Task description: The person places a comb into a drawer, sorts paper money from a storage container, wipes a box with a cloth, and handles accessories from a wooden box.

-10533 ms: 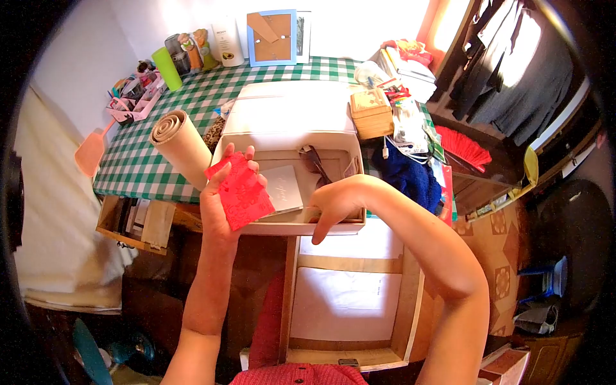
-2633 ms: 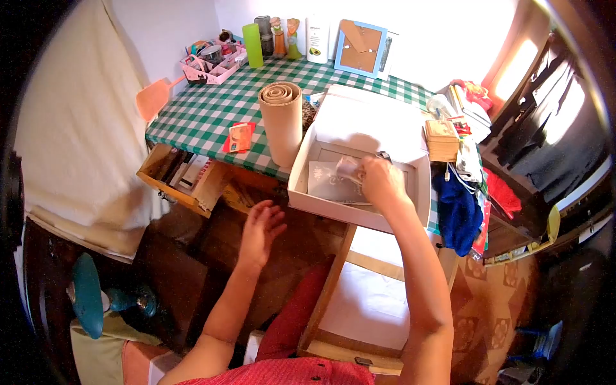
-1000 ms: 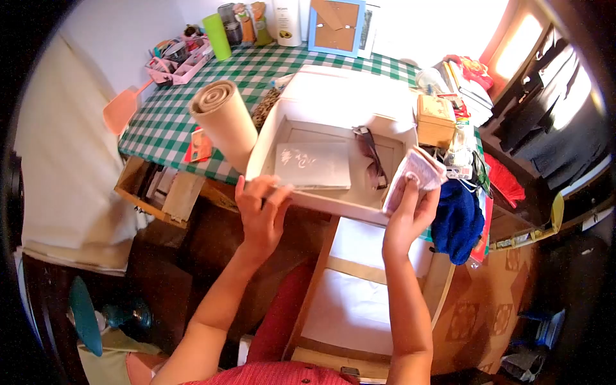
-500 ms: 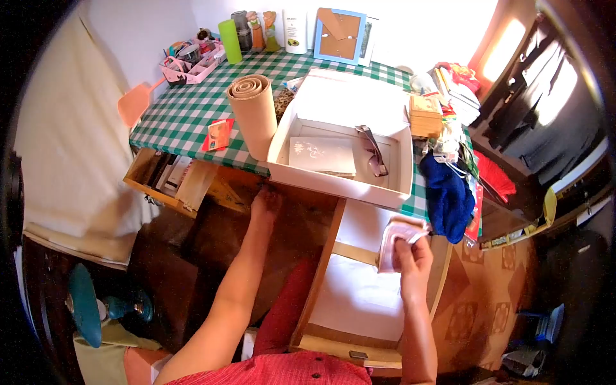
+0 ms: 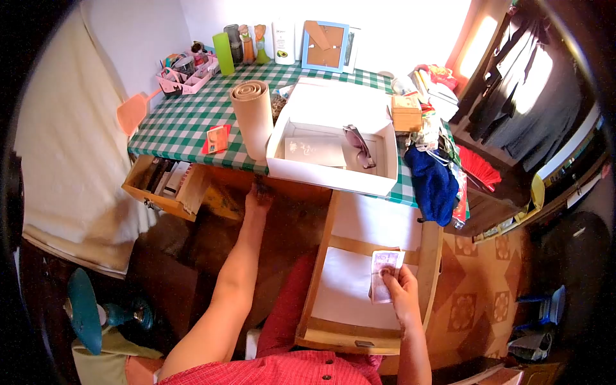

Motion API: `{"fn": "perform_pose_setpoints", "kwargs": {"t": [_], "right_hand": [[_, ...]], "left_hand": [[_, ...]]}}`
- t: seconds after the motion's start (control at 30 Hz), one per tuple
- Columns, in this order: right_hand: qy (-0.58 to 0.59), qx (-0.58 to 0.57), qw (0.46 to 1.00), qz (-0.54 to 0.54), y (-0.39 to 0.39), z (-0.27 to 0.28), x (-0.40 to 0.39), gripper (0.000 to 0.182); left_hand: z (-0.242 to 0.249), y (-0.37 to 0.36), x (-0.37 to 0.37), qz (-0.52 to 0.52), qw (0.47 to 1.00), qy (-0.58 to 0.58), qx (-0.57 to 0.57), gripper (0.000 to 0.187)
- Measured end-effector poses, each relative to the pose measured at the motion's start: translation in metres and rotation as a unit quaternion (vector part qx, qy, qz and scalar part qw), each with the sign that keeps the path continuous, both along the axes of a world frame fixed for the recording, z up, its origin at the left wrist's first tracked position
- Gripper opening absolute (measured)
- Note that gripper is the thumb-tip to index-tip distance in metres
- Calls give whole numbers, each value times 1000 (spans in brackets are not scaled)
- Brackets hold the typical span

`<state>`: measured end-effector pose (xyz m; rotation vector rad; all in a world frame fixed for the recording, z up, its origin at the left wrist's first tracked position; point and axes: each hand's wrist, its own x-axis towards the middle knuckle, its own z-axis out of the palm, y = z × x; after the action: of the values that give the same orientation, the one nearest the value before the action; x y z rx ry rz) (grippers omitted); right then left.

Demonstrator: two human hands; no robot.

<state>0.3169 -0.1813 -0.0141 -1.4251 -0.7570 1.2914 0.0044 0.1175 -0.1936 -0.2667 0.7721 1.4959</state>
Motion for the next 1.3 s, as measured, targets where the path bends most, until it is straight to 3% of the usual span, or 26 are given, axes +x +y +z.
{"fn": "perform_pose_setpoints", "kwargs": {"t": [0.07,0.17,0.37,0.47,0.53,0.6,0.63,0.7,0.77,0.83,0.97,1.13,1.3], "right_hand": [[-24,23,999,-11,0,1,0,16],[-32,26,999,-15,2,-4,9,25],[-57,91,993,-44,13,18,-10,55],[-72,105,992,-6,21,13,-10,57],[-76,110,991,8,33,5,-14,54],[-93,125,986,57,49,-2,-23,44],[-65,127,988,62,56,1,-35,27],[-112,154,975,117,69,-10,-47,12],[-127,106,975,150,66,0,-59,5],[-107,82,977,163,59,-4,-60,9],[-50,29,986,159,52,-20,-65,12],[-60,19,983,173,46,-18,-89,17],[-30,14,987,157,37,-24,-84,21]], "left_hand": [[-9,1,-2,-12,999,34,-3,26],[-14,1,-3,-25,995,4,95,26],[-3,-11,-3,4,999,46,-22,21],[-23,-4,-10,-22,997,32,73,19],[18,-20,1,-29,998,48,38,18],[4,-10,-3,-36,998,50,15,22],[-5,-8,-6,-49,998,49,-2,27],[-16,-7,-10,-49,998,47,14,30],[-21,-9,-9,-49,997,44,33,34],[-10,-35,-14,-70,997,37,9,35],[-1,-91,-22,-15,998,40,-50,31],[-16,-145,-39,-50,999,19,10,13],[-2,-218,-52,-40,999,7,32,18]]}}
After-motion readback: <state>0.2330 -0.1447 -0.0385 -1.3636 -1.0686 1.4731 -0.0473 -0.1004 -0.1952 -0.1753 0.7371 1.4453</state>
